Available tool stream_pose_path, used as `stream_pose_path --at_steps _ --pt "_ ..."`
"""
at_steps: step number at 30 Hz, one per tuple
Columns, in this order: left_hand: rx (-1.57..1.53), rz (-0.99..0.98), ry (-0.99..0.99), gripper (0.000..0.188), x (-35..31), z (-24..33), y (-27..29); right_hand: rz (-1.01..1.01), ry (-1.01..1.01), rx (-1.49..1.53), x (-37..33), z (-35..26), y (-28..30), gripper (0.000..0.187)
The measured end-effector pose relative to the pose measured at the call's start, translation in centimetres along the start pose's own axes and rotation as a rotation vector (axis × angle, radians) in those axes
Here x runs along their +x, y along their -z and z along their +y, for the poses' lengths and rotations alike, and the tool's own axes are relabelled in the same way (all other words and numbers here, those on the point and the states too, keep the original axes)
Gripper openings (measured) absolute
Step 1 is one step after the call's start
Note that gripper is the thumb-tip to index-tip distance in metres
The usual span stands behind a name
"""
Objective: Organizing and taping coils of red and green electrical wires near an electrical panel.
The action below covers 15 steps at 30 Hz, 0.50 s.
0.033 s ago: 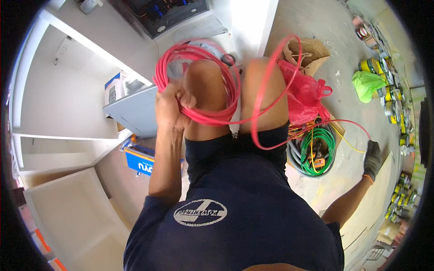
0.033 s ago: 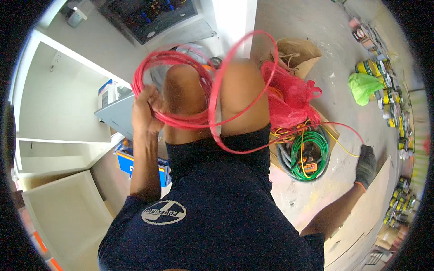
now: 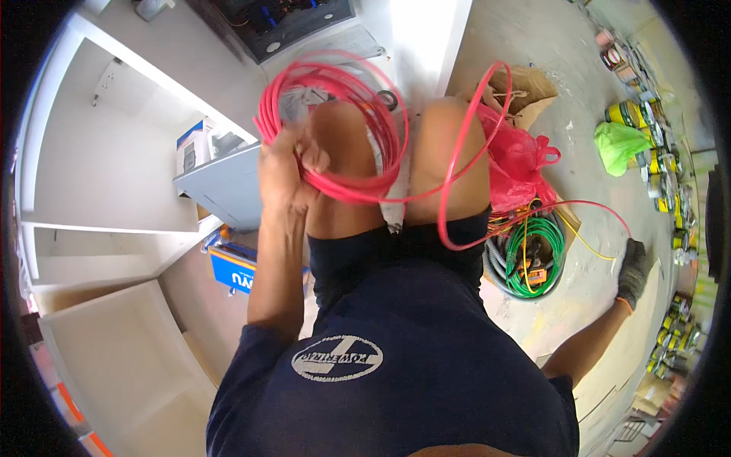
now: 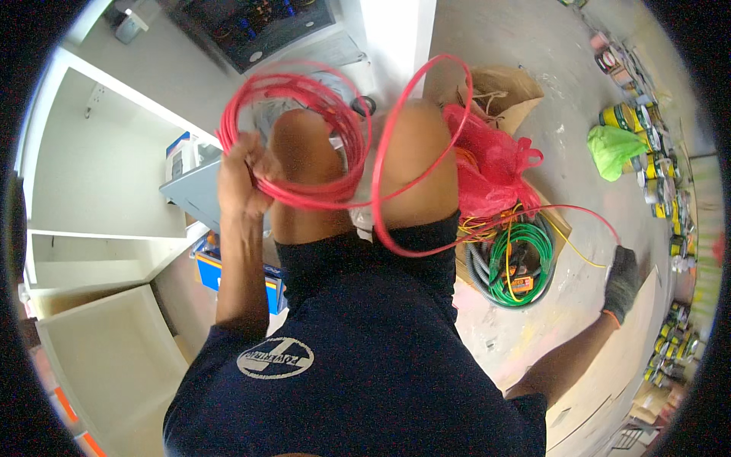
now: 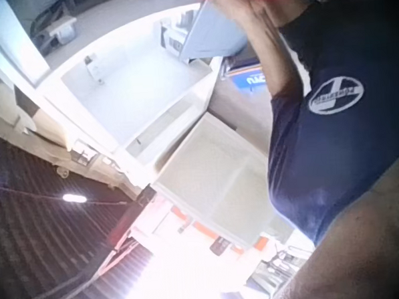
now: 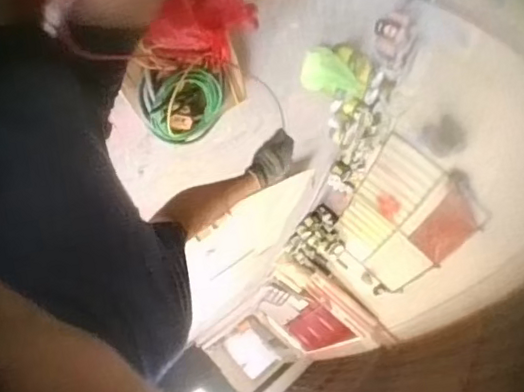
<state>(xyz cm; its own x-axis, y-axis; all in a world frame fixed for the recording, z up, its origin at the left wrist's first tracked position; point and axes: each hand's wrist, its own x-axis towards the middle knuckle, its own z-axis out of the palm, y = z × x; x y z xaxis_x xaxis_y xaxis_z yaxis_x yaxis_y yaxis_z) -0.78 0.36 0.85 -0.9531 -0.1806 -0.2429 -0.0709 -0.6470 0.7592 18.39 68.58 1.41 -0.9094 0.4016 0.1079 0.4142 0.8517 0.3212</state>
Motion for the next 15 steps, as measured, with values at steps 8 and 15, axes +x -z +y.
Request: stream_pose_path --at_steps 8,15 --pt "-0.078 0.019 -0.164 0.022 16.2 1.1 -3.7 0.404 0.157 0.116 6.7 -2.2 10.6 0.037" --pt "-0.258 0.451 0.003 0.022 25.8 -11.5 3.8 0.424 0.032 0.304 6.3 -6.4 16.8 0.038"
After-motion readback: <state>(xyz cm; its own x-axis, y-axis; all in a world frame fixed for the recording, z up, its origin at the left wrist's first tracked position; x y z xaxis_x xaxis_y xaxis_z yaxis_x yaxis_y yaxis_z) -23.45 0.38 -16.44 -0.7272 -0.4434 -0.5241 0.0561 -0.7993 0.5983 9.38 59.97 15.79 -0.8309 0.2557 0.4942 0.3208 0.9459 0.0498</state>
